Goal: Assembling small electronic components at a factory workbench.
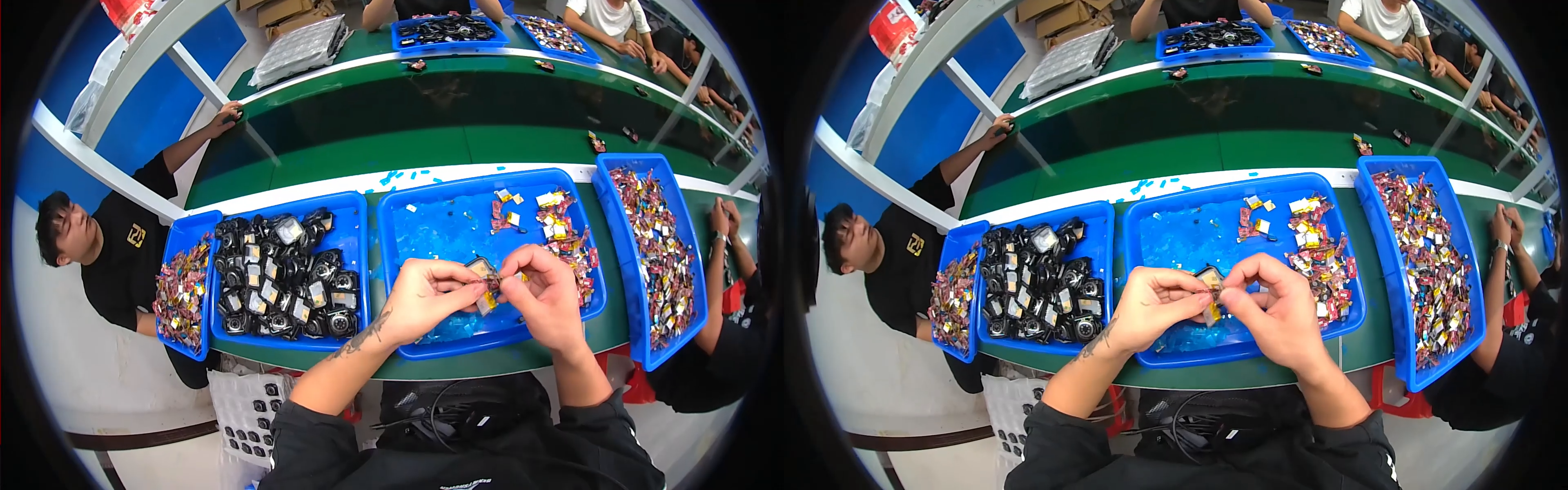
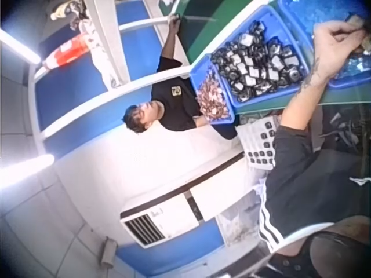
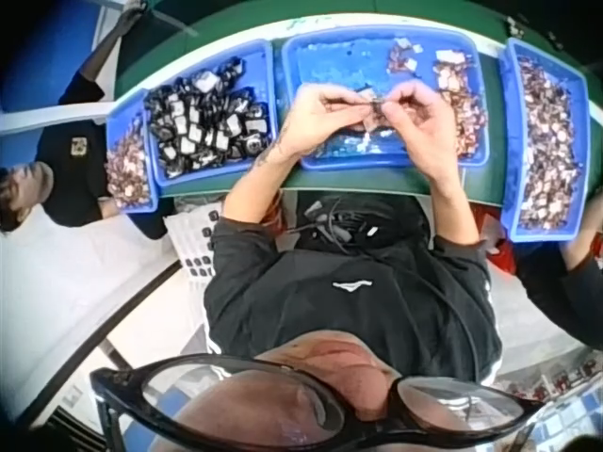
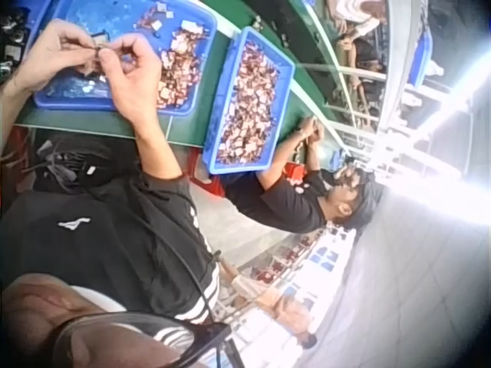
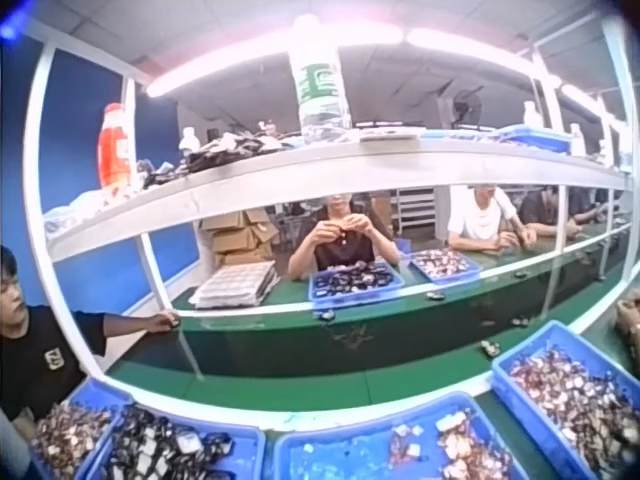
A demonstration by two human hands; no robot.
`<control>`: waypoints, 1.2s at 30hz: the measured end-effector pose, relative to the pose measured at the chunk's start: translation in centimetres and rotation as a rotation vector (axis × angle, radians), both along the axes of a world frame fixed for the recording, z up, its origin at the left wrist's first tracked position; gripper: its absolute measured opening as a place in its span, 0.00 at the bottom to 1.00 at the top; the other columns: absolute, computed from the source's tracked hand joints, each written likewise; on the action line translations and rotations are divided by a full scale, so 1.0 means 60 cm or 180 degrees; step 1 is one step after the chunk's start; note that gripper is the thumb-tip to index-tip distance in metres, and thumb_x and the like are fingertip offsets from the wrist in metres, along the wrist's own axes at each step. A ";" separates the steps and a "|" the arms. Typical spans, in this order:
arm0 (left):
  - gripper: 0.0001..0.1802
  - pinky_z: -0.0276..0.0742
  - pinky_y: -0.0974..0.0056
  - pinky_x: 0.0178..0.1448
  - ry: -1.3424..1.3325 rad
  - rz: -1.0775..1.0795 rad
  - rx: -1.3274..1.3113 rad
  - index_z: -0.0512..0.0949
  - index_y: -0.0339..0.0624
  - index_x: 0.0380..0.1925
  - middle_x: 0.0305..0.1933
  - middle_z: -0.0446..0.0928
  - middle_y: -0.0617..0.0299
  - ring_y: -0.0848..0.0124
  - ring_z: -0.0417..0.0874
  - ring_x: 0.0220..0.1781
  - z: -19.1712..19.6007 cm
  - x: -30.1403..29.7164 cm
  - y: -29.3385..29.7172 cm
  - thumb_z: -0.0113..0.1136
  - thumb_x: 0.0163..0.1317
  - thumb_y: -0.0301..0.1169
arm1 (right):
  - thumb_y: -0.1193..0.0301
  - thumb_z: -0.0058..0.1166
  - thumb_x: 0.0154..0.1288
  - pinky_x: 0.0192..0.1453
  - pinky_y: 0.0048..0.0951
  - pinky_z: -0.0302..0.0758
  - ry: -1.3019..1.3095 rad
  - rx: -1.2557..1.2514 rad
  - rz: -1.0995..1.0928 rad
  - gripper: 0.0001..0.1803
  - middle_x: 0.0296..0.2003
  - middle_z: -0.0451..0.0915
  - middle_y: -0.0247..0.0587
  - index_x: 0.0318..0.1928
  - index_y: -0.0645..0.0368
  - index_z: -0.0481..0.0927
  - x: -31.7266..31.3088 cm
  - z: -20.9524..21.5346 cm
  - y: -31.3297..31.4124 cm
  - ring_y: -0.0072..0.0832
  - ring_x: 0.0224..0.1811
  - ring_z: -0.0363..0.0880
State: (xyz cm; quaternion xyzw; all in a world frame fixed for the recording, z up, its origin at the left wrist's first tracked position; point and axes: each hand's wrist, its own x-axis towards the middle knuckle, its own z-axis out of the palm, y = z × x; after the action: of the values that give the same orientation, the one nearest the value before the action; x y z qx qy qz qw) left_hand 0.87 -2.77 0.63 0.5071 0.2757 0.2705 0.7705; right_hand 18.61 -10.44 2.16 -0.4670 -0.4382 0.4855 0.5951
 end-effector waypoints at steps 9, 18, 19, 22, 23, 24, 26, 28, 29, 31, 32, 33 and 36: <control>0.19 0.81 0.69 0.54 -0.0048 0.0416 0.0605 0.78 0.30 0.52 0.52 0.79 0.50 0.70 0.83 0.48 0.001 0.003 -0.014 0.63 0.58 0.18 | 0.82 0.64 0.57 0.32 0.13 0.70 -0.0480 -0.0081 -0.0317 0.17 0.31 0.77 0.31 0.44 0.61 0.72 -0.010 0.000 0.004 0.13 0.32 0.75; 0.18 0.83 0.68 0.47 0.0027 0.0495 0.1135 0.78 0.33 0.53 0.53 0.79 0.51 0.70 0.83 0.46 0.002 0.013 0.003 0.62 0.61 0.19 | 0.82 0.64 0.55 0.33 0.16 0.71 -0.1383 0.0132 -0.0524 0.18 0.28 0.77 0.31 0.43 0.61 0.71 -0.003 0.000 0.027 0.14 0.27 0.73; 0.18 0.83 0.68 0.47 0.0008 0.0507 0.1162 0.78 0.33 0.53 0.53 0.79 0.51 0.70 0.83 0.46 0.003 0.012 0.002 0.62 0.61 0.19 | 0.82 0.64 0.55 0.33 0.16 0.71 -0.1399 0.0163 -0.0522 0.18 0.28 0.77 0.31 0.43 0.61 0.71 -0.006 -0.007 0.028 0.14 0.27 0.73; 0.17 0.82 0.71 0.42 0.0190 0.0445 0.0688 0.78 0.35 0.53 0.52 0.80 0.55 0.73 0.83 0.41 0.008 0.002 -0.009 0.59 0.64 0.21 | 0.82 0.65 0.54 0.37 0.21 0.77 -0.1571 0.0284 -0.0682 0.19 0.35 0.75 0.35 0.44 0.59 0.72 -0.023 -0.003 0.026 0.18 0.37 0.75; 0.17 0.81 0.71 0.43 0.0271 0.0443 0.0982 0.78 0.36 0.54 0.51 0.80 0.55 0.73 0.83 0.43 0.005 0.001 -0.016 0.59 0.64 0.21 | 0.81 0.64 0.55 0.39 0.24 0.80 -0.1238 0.0311 -0.0505 0.18 0.37 0.74 0.34 0.44 0.59 0.72 -0.026 -0.009 0.025 0.19 0.41 0.75; 0.19 0.81 0.70 0.46 0.0168 0.0594 0.1435 0.77 0.36 0.56 0.53 0.80 0.54 0.73 0.82 0.46 -0.009 0.004 -0.019 0.58 0.64 0.21 | 0.80 0.64 0.56 0.40 0.24 0.81 -0.1332 0.0163 -0.0383 0.17 0.37 0.75 0.33 0.45 0.60 0.73 -0.022 -0.011 0.023 0.19 0.42 0.76; 0.21 0.82 0.69 0.48 0.0398 0.0682 0.1602 0.74 0.39 0.59 0.54 0.79 0.52 0.72 0.82 0.48 -0.018 0.011 -0.026 0.57 0.64 0.21 | 0.79 0.63 0.57 0.41 0.24 0.81 -0.1436 -0.0072 -0.0411 0.21 0.38 0.79 0.36 0.51 0.60 0.75 -0.017 -0.016 0.020 0.22 0.42 0.80; 0.26 0.84 0.65 0.44 0.0563 0.0914 0.1753 0.70 0.43 0.62 0.57 0.76 0.49 0.64 0.85 0.45 -0.013 0.015 -0.038 0.59 0.64 0.23 | 0.78 0.64 0.56 0.43 0.25 0.82 -0.1578 -0.0142 -0.0277 0.20 0.37 0.80 0.38 0.50 0.61 0.76 -0.018 -0.003 0.022 0.22 0.40 0.81; 0.29 0.85 0.64 0.44 0.0595 0.0962 0.1911 0.65 0.41 0.65 0.60 0.73 0.48 0.62 0.85 0.45 -0.009 0.011 -0.036 0.60 0.63 0.24 | 0.78 0.65 0.56 0.44 0.24 0.81 -0.1677 -0.0199 -0.0151 0.20 0.36 0.79 0.37 0.50 0.61 0.77 -0.019 0.009 0.026 0.22 0.40 0.81; 0.38 0.85 0.63 0.45 0.0329 0.1261 0.1904 0.55 0.39 0.69 0.68 0.63 0.44 0.59 0.85 0.48 0.005 0.006 -0.035 0.62 0.62 0.25 | 0.78 0.65 0.56 0.45 0.24 0.81 -0.1800 -0.0064 -0.0027 0.19 0.36 0.79 0.36 0.49 0.61 0.77 -0.013 0.051 0.041 0.21 0.40 0.80; 0.43 0.85 0.62 0.46 0.0486 0.1401 0.2024 0.48 0.35 0.70 0.71 0.57 0.42 0.57 0.83 0.52 0.008 0.002 -0.029 0.64 0.61 0.26 | 0.77 0.65 0.55 0.46 0.23 0.81 -0.1877 -0.0022 0.0126 0.19 0.35 0.79 0.36 0.48 0.61 0.77 -0.009 0.077 0.053 0.21 0.39 0.80; 0.43 0.85 0.62 0.46 0.0108 0.1650 0.1983 0.50 0.34 0.69 0.71 0.57 0.42 0.58 0.81 0.55 0.009 0.002 -0.024 0.65 0.60 0.26 | 0.78 0.64 0.56 0.45 0.22 0.80 -0.1714 0.0380 0.0029 0.18 0.34 0.78 0.34 0.48 0.61 0.77 -0.007 0.118 0.070 0.19 0.38 0.79; 0.42 0.84 0.62 0.47 0.0231 0.2167 0.2868 0.54 0.34 0.67 0.70 0.58 0.41 0.59 0.81 0.54 -0.001 -0.008 -0.003 0.68 0.57 0.28 | 0.79 0.63 0.55 0.44 0.24 0.78 -0.1759 0.1743 -0.0114 0.17 0.34 0.78 0.35 0.45 0.63 0.76 -0.024 0.289 0.171 0.21 0.36 0.79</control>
State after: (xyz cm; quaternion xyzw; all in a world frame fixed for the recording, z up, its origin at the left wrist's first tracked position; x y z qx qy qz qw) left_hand 0.39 -2.93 0.56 0.6773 0.3073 0.5771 0.3373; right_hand 17.19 -0.19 19.48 -0.4117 -0.6871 0.1960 0.5656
